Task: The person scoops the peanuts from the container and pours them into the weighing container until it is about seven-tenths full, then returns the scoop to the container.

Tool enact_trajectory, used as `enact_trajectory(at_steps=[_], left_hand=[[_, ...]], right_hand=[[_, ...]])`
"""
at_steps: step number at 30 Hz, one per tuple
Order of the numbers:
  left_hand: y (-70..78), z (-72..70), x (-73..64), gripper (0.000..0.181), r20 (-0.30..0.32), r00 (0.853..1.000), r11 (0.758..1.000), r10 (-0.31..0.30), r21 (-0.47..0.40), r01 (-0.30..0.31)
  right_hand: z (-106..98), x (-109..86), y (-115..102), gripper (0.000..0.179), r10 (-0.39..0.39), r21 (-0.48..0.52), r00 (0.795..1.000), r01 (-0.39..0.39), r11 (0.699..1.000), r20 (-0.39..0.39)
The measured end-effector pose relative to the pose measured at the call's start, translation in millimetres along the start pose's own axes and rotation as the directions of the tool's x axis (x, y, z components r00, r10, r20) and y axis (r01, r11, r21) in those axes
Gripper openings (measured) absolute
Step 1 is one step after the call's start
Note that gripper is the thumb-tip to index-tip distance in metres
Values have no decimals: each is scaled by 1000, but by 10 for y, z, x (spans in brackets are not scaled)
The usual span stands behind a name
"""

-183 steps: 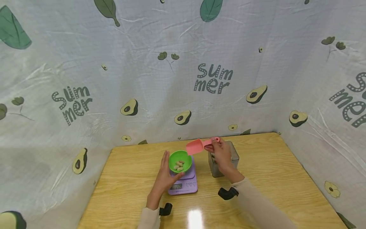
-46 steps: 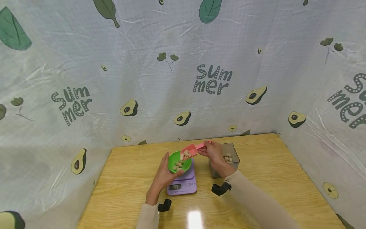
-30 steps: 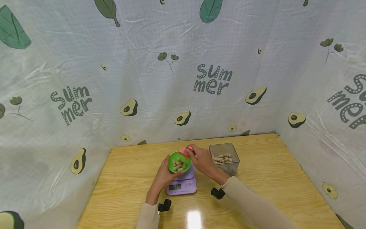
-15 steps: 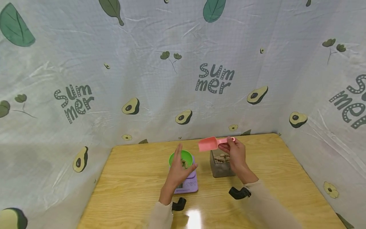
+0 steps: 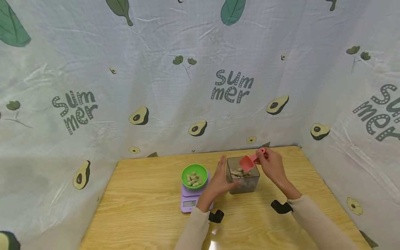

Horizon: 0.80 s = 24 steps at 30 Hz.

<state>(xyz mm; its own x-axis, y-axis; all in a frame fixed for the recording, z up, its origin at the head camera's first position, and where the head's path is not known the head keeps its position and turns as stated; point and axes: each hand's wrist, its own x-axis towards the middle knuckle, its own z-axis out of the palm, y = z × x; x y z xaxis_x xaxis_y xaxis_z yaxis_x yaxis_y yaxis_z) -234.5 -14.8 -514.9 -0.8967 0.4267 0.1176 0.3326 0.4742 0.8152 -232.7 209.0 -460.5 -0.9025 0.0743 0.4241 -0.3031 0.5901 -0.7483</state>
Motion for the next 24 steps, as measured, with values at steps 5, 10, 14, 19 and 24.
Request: enact_trajectory(at_steps=[5, 10, 14, 19, 24], left_hand=[[-92, 120, 122, 118, 66, 997, 998, -50, -24, 52], [-171, 184, 163, 117, 45, 997, 997, -65, -43, 67], [-181, 190, 190, 113, 17, 999, 996, -51, -67, 52], [-170, 177, 214, 112, 7, 999, 997, -34, -63, 34], [-170, 180, 221, 112, 10, 999, 998, -41, -53, 41]], right_hand=[[87, 16, 51, 18, -187, -289, 970, 227, 930, 158], [276, -16, 95, 11, -278, -415, 919, 377, 828, 279], [408, -26, 157, 14, -292, -434, 912, 396, 809, 288], [338, 8, 168, 12, -287, -374, 920, 374, 848, 268], [206, -3, 190, 15, -147, -203, 976, 178, 963, 159]])
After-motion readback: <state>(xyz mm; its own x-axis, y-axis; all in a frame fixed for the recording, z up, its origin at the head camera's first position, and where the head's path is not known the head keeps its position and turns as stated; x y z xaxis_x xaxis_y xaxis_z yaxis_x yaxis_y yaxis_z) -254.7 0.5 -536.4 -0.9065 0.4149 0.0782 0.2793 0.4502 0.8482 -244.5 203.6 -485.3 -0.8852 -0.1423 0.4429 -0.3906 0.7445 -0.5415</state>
